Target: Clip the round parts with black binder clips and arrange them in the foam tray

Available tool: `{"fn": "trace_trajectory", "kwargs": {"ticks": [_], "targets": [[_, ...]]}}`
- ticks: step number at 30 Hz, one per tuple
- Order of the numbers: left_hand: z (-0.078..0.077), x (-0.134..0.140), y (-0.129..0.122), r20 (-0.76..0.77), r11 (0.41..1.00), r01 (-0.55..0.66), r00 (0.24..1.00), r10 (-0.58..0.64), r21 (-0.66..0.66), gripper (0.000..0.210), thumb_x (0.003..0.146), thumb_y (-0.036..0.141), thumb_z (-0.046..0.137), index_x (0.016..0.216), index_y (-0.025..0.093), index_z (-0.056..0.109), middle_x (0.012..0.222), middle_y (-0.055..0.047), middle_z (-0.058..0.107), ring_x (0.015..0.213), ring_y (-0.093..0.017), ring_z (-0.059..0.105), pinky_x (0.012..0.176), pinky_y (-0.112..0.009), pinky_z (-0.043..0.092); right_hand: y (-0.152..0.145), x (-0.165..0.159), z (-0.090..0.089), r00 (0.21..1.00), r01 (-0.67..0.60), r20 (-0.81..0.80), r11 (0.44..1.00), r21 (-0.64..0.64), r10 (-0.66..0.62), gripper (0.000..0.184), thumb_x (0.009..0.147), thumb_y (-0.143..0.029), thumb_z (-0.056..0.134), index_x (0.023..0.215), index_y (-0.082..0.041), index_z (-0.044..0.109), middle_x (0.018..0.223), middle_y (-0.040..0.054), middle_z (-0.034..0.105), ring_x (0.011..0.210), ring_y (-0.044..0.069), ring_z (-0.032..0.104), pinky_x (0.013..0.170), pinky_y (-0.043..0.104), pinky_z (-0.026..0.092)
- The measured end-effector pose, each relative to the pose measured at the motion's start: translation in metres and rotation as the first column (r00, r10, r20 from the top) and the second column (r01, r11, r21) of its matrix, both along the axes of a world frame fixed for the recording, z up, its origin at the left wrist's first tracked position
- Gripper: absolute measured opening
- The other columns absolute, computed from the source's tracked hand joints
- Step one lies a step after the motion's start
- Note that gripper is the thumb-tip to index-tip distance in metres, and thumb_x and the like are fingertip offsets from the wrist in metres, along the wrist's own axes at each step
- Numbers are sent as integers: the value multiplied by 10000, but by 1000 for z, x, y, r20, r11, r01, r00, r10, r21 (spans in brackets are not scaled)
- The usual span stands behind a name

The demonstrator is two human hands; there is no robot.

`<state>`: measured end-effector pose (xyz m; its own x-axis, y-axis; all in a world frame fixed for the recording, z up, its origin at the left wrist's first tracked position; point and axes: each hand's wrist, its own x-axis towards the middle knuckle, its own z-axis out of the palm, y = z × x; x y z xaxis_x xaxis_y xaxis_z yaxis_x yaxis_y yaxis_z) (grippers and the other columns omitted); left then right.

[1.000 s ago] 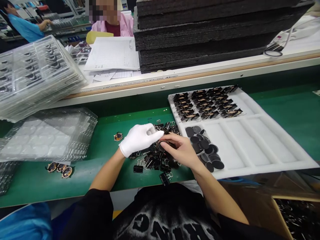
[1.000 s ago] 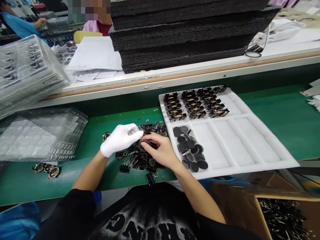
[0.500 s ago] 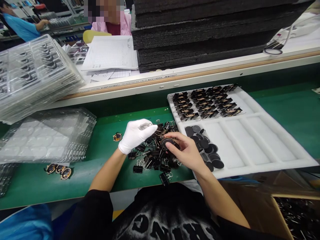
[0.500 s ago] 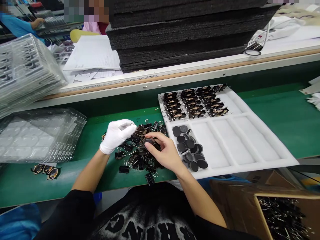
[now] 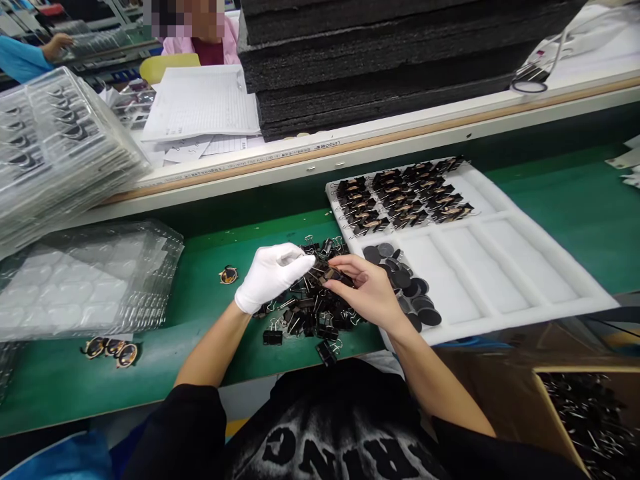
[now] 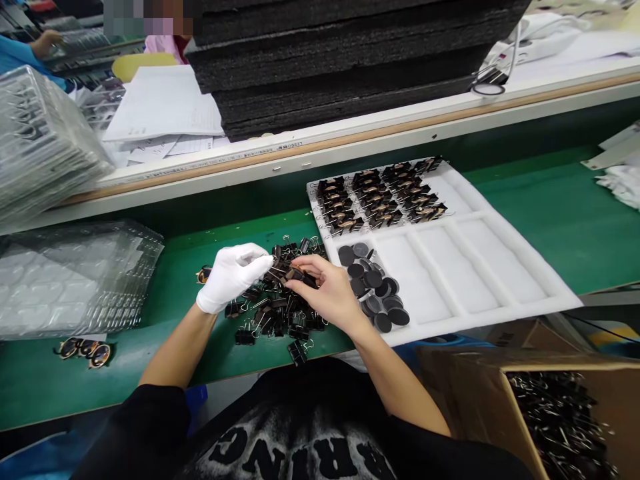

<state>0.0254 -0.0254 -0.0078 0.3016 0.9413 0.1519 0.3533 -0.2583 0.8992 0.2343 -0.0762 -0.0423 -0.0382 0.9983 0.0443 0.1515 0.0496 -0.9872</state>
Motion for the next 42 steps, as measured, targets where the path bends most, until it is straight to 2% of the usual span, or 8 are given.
{"fn": "trace_trajectory", "kwargs": {"ticks": [11, 15, 21, 24, 30, 33, 36, 42], "targets": [[-7, 11, -6, 69, 985, -45, 996, 57, -166, 251, 884, 415, 699, 843, 168, 720, 625, 17, 636, 482, -90, 561, 497, -208, 467, -2, 3, 2, 999, -8, -51, 999, 39, 10, 353, 803, -336, 831, 1089, -239, 648, 970, 41, 781, 955, 225, 753, 877, 379, 594], [-6, 7, -8, -20, 996, 59, 998, -60, -61, 198, 915, 352, 647, 943, 174, 729, 739, -4, 700, 540, -102, 623, 569, -224, 512, -5, 26, 10, 983, -180, -31, 983, 21, 181, 527, 806, -394, 840, 1276, -266, 641, 1291, 95, 712, 1189, 259, 696, 930, 383, 593], [1, 5, -15, -214, 810, 529, 847, -486, 254, 263, 966, 339, 634, 1191, 213, 687, 890, -42, 742, 820, -169, 700, 816, -308, 574, -3, 51, 21, 643, -721, -540, 668, -185, 543, 580, 937, -609, 643, 1325, -179, 656, 1010, 114, 789, 826, 210, 775, 702, 326, 631], [3, 6, -17, -337, 778, 585, 797, -501, 228, 492, 975, 352, 640, 1450, 264, 546, 1201, -94, 738, 1064, -225, 699, 979, -386, 560, 1, 66, 29, 636, -738, -545, 637, -224, 546, 600, 812, -494, 815, 1280, -147, 672, 831, 50, 773, 665, 182, 743, 636, 301, 613], [2, -20, -5, -461, 922, 371, 841, -282, 113, 492, 1030, 334, 510, 1520, 298, 478, 1365, -71, 666, 1164, -218, 678, 1048, -399, 552, 40, 189, 75, 898, -309, 305, 948, -78, 318, 310, 822, -321, 747, 1115, -225, 709, 1025, 57, 775, 826, 201, 739, 682, 308, 594], [-14, -52, 6, -527, 973, 127, 850, -6, 193, 444, 1004, 407, 528, 1405, 231, 604, 1309, -82, 709, 1147, -250, 698, 1051, -416, 553, 88, 274, 87, 605, -90, 794, 996, -3, 57, 246, 814, -215, 717, 1058, -233, 747, 980, 51, 769, 875, 237, 715, 784, 340, 553], [-45, -88, 7, -522, 924, -168, 783, 337, 344, 430, 973, 452, 534, 1295, 208, 683, 1261, -85, 746, 1122, -277, 718, 1080, -439, 530, 147, 337, 76, 271, 97, 960, 994, 50, -74, 321, 820, -153, 673, 1120, -219, 767, 1017, 100, 752, 907, 275, 679, 810, 360, 516], [-103, -117, -24, -303, 669, -551, 613, 730, 499, 426, 1012, 361, 436, 1280, 158, 697, 1014, -93, 782, 872, -248, 753, 926, -414, 592, 234, 374, 24, 197, 61, 967, 986, 153, -162, 409, 915, -134, 584, 1286, -214, 737, 1330, 126, 667, 1129, 289, 633, 857, 345, 495]]}}
